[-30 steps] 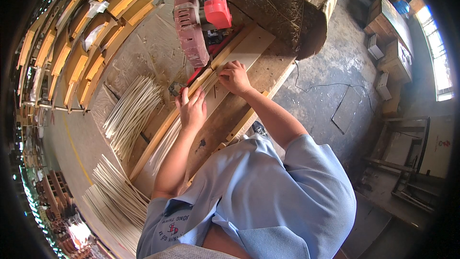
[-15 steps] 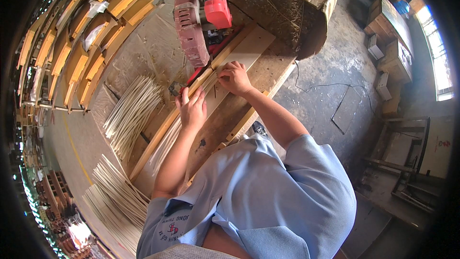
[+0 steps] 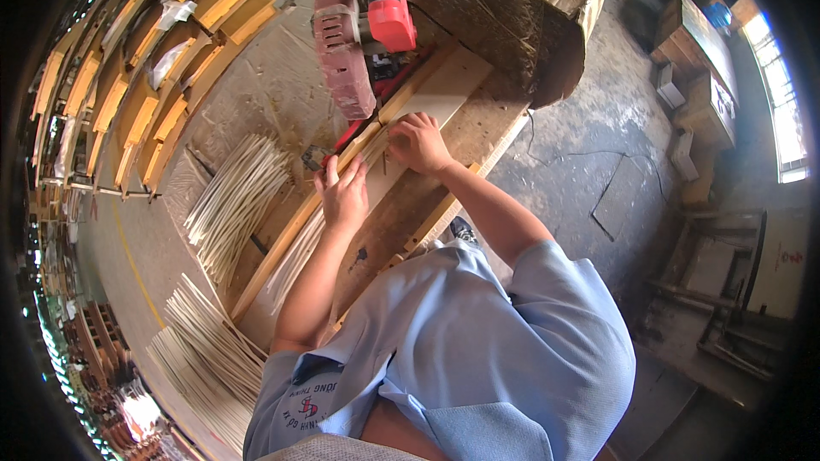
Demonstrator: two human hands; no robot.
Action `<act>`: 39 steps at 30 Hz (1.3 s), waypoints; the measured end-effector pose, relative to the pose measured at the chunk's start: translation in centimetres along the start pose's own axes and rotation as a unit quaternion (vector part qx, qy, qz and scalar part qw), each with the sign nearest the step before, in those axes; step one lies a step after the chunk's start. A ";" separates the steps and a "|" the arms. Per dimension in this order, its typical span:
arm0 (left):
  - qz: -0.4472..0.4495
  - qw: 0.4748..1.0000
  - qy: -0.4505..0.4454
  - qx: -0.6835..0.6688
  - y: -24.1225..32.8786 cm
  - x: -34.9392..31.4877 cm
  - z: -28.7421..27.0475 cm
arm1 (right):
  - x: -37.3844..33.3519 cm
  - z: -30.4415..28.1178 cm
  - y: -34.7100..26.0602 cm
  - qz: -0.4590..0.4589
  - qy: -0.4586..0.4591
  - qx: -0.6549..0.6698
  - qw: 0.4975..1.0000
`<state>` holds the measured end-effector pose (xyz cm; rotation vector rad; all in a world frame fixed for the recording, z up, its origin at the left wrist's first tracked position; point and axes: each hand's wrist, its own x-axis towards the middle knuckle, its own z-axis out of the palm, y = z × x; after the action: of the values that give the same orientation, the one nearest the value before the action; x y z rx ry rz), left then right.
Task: The person repeatedly picks up small bundles of thin wooden strips, aligns them on a workbench, and cuts them to length using a handheld circular saw. The cut pieces are stacked on the bench after each cut.
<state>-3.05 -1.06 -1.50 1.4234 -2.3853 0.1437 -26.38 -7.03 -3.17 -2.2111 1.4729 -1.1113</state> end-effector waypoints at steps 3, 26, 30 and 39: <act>-0.011 1.000 -0.001 -0.003 0.0 -0.2 -0.1 | -1.3 0.4 -2.3 -0.036 0.000 0.003 0.999; -0.012 0.999 -0.043 -0.015 -0.7 -0.5 0.4 | -2.4 0.9 -4.6 0.006 -0.209 -0.201 0.957; -0.010 1.000 -0.004 -0.014 -0.6 -0.3 0.8 | -2.5 0.7 -4.5 0.004 -0.201 -0.190 0.961; -0.028 0.999 0.012 -0.024 -0.6 -0.2 0.6 | -2.3 0.8 -4.9 -0.001 -0.188 -0.193 0.963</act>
<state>-2.57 -1.36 -2.16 1.4573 -2.3112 0.0882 -22.97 -2.94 -1.85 -2.4941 1.6112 -0.3841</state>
